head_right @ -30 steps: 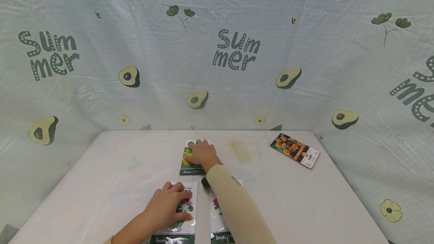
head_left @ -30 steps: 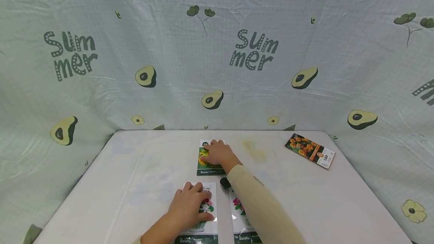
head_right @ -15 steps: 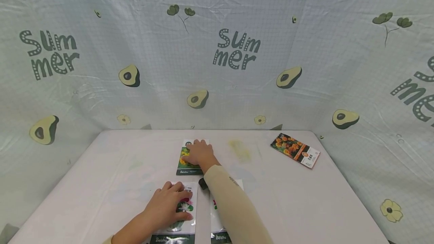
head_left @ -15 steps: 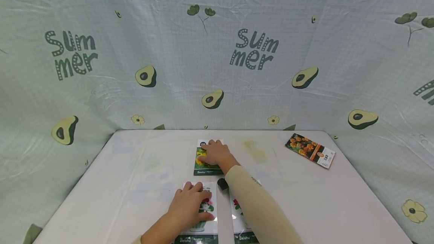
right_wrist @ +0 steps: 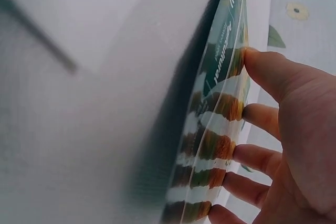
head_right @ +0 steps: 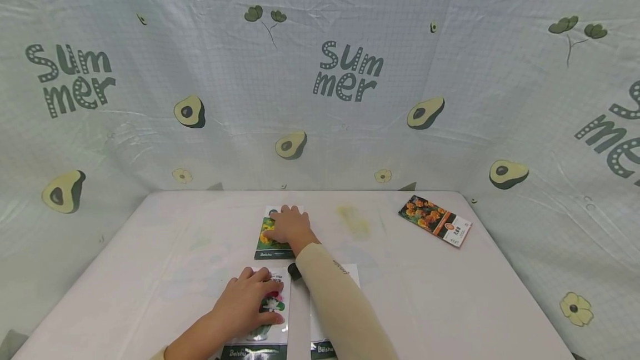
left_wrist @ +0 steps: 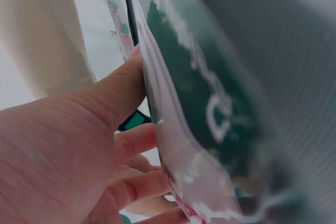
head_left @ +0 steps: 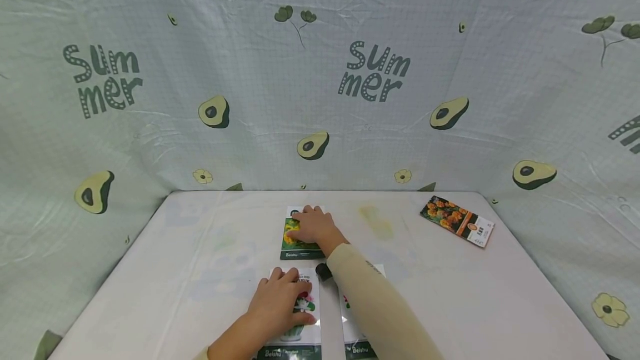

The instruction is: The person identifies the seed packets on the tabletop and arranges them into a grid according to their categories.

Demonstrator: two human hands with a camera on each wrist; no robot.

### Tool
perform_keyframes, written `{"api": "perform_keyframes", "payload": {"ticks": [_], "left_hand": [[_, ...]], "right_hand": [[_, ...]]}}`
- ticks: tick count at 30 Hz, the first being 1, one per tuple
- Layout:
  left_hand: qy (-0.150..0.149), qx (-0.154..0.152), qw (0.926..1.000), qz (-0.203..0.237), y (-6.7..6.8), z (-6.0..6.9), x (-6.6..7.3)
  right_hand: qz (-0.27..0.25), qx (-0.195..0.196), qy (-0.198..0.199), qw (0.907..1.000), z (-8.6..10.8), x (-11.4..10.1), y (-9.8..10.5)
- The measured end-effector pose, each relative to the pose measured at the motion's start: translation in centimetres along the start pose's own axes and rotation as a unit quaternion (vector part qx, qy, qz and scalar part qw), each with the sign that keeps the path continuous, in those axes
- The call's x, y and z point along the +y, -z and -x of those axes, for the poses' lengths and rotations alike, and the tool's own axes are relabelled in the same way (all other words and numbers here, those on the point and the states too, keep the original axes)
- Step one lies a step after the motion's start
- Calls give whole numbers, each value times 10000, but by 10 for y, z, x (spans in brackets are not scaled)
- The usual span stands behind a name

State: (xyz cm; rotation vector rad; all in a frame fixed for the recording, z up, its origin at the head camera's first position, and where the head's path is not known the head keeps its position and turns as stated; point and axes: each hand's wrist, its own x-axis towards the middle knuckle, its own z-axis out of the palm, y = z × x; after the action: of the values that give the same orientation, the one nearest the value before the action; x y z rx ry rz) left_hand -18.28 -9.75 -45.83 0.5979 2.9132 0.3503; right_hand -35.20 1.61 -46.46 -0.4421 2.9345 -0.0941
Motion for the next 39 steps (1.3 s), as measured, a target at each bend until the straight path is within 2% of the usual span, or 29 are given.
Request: {"api": "perform_keyframes", "payload": {"ticks": [11, 23, 39], "left_hand": [[59, -71, 9999, -54, 3, -1, 3], [-12, -25, 9997, -245, -1, 0, 2], [21, -25, 9993, -384, 1, 0, 6]], "right_hand": [[-47, 132, 49, 9999, -2, -6, -2], [-110, 23, 189, 9998, -1, -11, -1], [-63, 89, 131, 9999, 0, -15, -3]]}}
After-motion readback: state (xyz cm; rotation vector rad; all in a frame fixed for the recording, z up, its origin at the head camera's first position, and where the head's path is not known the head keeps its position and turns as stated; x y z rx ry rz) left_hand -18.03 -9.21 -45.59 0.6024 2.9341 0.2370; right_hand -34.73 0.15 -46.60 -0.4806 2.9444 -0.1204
